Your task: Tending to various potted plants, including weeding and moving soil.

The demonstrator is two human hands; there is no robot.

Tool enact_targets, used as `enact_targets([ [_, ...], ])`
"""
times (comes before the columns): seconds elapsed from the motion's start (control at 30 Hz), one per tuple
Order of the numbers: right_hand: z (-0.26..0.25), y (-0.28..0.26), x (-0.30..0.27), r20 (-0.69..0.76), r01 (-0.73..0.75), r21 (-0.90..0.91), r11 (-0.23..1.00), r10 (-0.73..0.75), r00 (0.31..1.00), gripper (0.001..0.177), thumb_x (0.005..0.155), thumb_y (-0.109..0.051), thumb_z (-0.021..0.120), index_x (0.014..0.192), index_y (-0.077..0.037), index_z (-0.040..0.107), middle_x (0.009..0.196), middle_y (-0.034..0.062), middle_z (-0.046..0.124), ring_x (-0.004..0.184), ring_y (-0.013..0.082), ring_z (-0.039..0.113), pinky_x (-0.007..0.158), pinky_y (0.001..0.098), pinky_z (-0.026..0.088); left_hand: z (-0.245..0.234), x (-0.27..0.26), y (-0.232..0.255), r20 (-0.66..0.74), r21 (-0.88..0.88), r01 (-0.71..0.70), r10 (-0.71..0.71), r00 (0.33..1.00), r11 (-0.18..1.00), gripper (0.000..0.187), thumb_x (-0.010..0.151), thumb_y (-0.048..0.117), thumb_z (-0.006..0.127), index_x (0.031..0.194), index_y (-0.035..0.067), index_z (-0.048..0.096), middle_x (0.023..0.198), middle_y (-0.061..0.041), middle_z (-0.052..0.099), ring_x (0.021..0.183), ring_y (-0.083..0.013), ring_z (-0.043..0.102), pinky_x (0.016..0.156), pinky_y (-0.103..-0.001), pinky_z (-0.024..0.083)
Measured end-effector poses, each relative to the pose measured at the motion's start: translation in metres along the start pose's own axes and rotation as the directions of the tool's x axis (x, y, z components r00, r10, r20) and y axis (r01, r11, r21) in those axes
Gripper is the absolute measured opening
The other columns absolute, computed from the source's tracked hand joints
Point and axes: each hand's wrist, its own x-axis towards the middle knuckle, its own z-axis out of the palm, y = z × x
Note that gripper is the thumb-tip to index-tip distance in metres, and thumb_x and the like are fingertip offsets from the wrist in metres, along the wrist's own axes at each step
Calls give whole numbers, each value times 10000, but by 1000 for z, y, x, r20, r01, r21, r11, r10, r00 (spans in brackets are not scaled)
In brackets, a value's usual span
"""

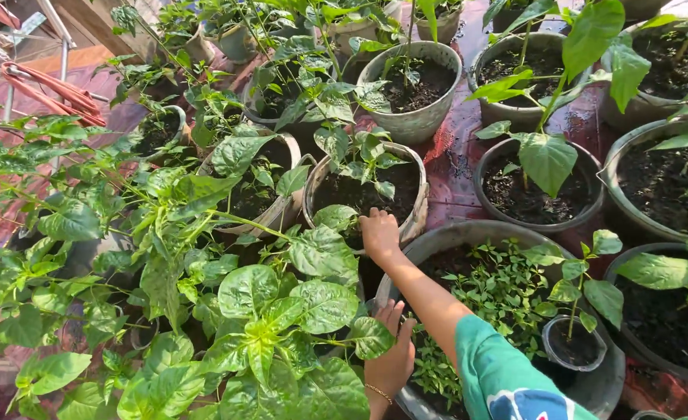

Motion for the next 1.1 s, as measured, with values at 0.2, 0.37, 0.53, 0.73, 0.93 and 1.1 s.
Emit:
enact_targets([
  [0.2, -4, 9, 14, 193, 13, 63, 998, -24, 981, 70, 815, -134, 701, 839, -152, 765, 968, 113, 681, 879, 321, 714, 717, 452, 583, -4, 4, 3, 75, -134, -41, 51, 996, 990, 527, 815, 18, 686, 1316, 47, 525, 1572, -224, 384, 1491, -421, 328, 1192, -559, 285],
  [0.37, 1, 5, 23, 306, -93, 6, 996, 86, 948, 86, 860, -151, 726, 832, -86, 774, 950, 120, 732, 919, 297, 739, 712, 409, 608, -2, 2, 3, 142, -141, 56, -35, 989, 988, 566, 805, 22, 702, 1330, 112, 510, 1580, -176, 401, 1495, -396, 357, 1180, -543, 308],
  [0.53, 14, 7, 25, 265, -50, 60, 997, 33, 964, 148, 899, -170, 680, 845, -56, 757, 931, 137, 733, 866, 309, 742, 700, 422, 610, 1, 2, 1, 97, -169, 18, -1, 995, 985, 560, 807, 12, 693, 1336, 84, 526, 1569, -197, 414, 1491, -408, 367, 1179, -552, 315],
  [0.73, -58, 7, 32, 88, -133, 352, 926, 109, 990, 222, 872, -232, 672, 886, -19, 733, 916, 201, 728, 816, 415, 716, 732, 505, 580, 3, 5, 1, 41, -169, 10, -3, 999, 986, 531, 788, -3, 697, 1295, 83, 564, 1527, -194, 466, 1459, -417, 418, 1159, -544, 357],
  [0.93, -145, 84, 80, 119, -343, 357, 869, 322, 939, 215, 866, -247, 688, 922, -71, 799, 915, 212, 740, 879, 402, 719, 841, 486, 570, -7, 12, 2, 69, -203, -22, 37, 997, 979, 491, 764, -5, 701, 1238, 56, 592, 1481, -219, 490, 1428, -439, 440, 1146, -549, 372],
  [1.1, -114, 138, 103, 40, -311, 499, 809, 337, 941, 231, 893, -247, 701, 976, -46, 779, 904, 208, 742, 892, 361, 745, 845, 449, 574, -7, 16, -1, 122, -210, 12, 14, 992, 978, 480, 748, 12, 707, 1220, 56, 628, 1448, -207, 515, 1413, -440, 458, 1140, -553, 373],
])
